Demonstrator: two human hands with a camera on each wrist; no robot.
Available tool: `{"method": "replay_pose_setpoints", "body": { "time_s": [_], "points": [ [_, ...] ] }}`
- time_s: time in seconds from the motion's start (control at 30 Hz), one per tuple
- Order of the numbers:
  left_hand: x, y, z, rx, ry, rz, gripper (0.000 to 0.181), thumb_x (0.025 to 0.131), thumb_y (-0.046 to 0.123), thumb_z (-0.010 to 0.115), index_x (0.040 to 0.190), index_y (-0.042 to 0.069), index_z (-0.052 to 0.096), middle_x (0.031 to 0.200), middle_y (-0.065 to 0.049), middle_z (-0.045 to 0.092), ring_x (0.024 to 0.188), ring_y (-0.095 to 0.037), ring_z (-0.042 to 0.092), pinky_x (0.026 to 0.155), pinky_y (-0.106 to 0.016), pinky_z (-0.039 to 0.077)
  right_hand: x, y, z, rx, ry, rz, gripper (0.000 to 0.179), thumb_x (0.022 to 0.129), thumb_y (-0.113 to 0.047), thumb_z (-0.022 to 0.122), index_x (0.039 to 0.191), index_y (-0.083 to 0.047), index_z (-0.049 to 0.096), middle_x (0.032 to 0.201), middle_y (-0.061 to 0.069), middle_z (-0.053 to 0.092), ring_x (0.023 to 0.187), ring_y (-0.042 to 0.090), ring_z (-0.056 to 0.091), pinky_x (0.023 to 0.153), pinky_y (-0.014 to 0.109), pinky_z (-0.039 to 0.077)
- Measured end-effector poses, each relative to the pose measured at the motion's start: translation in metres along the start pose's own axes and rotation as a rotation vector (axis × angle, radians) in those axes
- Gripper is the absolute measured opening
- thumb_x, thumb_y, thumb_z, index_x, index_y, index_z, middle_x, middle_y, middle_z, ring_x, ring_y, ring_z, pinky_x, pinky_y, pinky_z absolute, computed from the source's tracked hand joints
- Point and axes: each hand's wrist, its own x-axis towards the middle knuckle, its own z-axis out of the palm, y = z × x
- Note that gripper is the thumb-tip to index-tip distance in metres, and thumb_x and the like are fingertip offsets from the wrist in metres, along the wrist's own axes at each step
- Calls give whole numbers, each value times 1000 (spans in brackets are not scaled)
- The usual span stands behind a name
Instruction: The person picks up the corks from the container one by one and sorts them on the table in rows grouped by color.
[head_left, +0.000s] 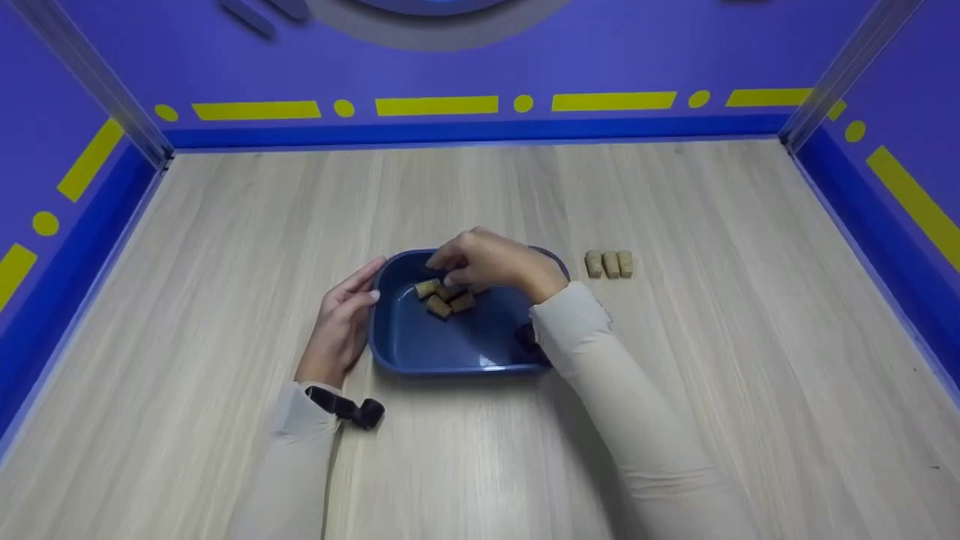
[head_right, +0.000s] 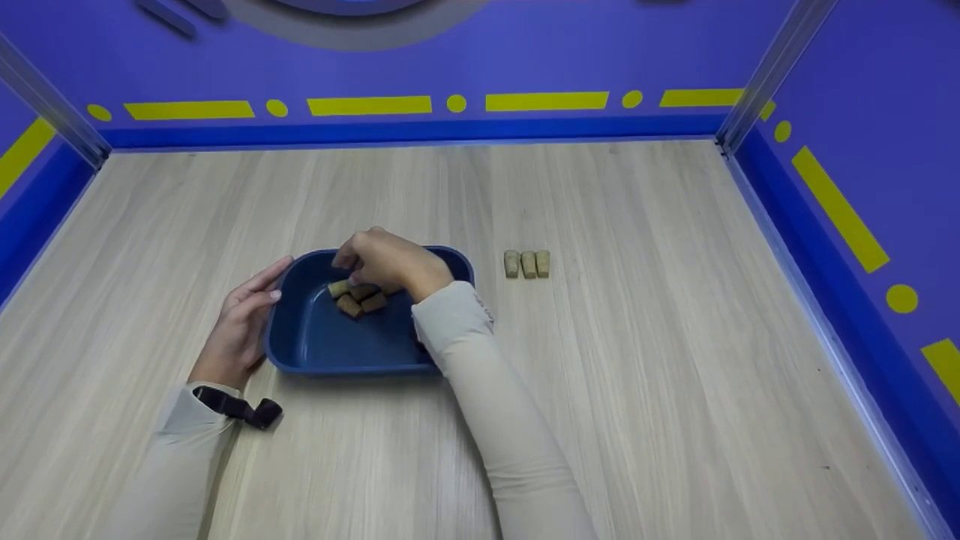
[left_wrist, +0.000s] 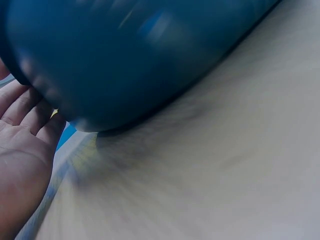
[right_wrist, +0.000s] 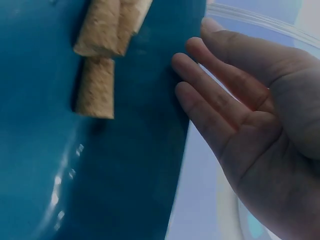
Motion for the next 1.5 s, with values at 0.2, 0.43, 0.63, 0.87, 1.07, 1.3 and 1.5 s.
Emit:
{"method": "replay_pose_setpoints", "body": {
  "time_s": [0.2,0.43,0.63,0.87,1.07,1.3,1.5],
  "points": [
    [-1,0,0,4,-22,-2,54,87,-13,44,141,-12,37,149,-19,39,127,-5,49,105,-19,40,7,0,14,7,-34,45,36,92,-11,62,128,-6,62,123,10,66,112,20,62,97,33,50],
    [-2,-1,-2,-1,-28,-15,55,87,-12,43,142,-13,34,145,-13,47,129,-6,48,106,-20,40,11,-3,24,6,-78,62,34,95,-12,58,128,-9,62,116,7,69,98,16,65,89,30,53],
    [-3,-2,-3,1,-29,-13,55,88,-13,42,142,-13,33,148,-15,43,128,-5,48,106,-20,40,13,-3,33,75,-97,72,29,96,-4,53,121,-7,67,92,7,70,74,16,64,65,21,52],
    [-4,-2,-4,-13,-26,-15,54,88,-12,42,142,-12,35,144,-13,49,124,-8,52,100,-22,46,16,-4,37,82,-94,38,24,97,-4,50,110,-4,69,84,8,68,69,16,61,62,20,49],
    [-3,-3,-4,-27,-32,-9,52,88,-12,42,140,-11,38,141,-10,52,124,-7,53,101,-22,45,18,-5,39,62,-97,17,15,91,-2,57,100,-4,70,75,4,62,63,11,54,57,18,44],
    [-2,-2,-3,-32,-45,3,52,88,-11,45,140,-11,39,136,-7,56,124,-8,53,102,-22,44,19,-6,39,10,-94,-16,5,89,-5,63,90,-6,68,75,2,62,62,8,53,57,18,42],
    [-1,0,-2,-38,-49,13,51,88,-11,46,138,-10,43,131,-4,60,123,-8,54,100,-22,45,19,-7,36,-85,-80,-24,22,89,-7,65,110,-8,72,97,2,69,75,9,58,69,21,51]
  ]
}}
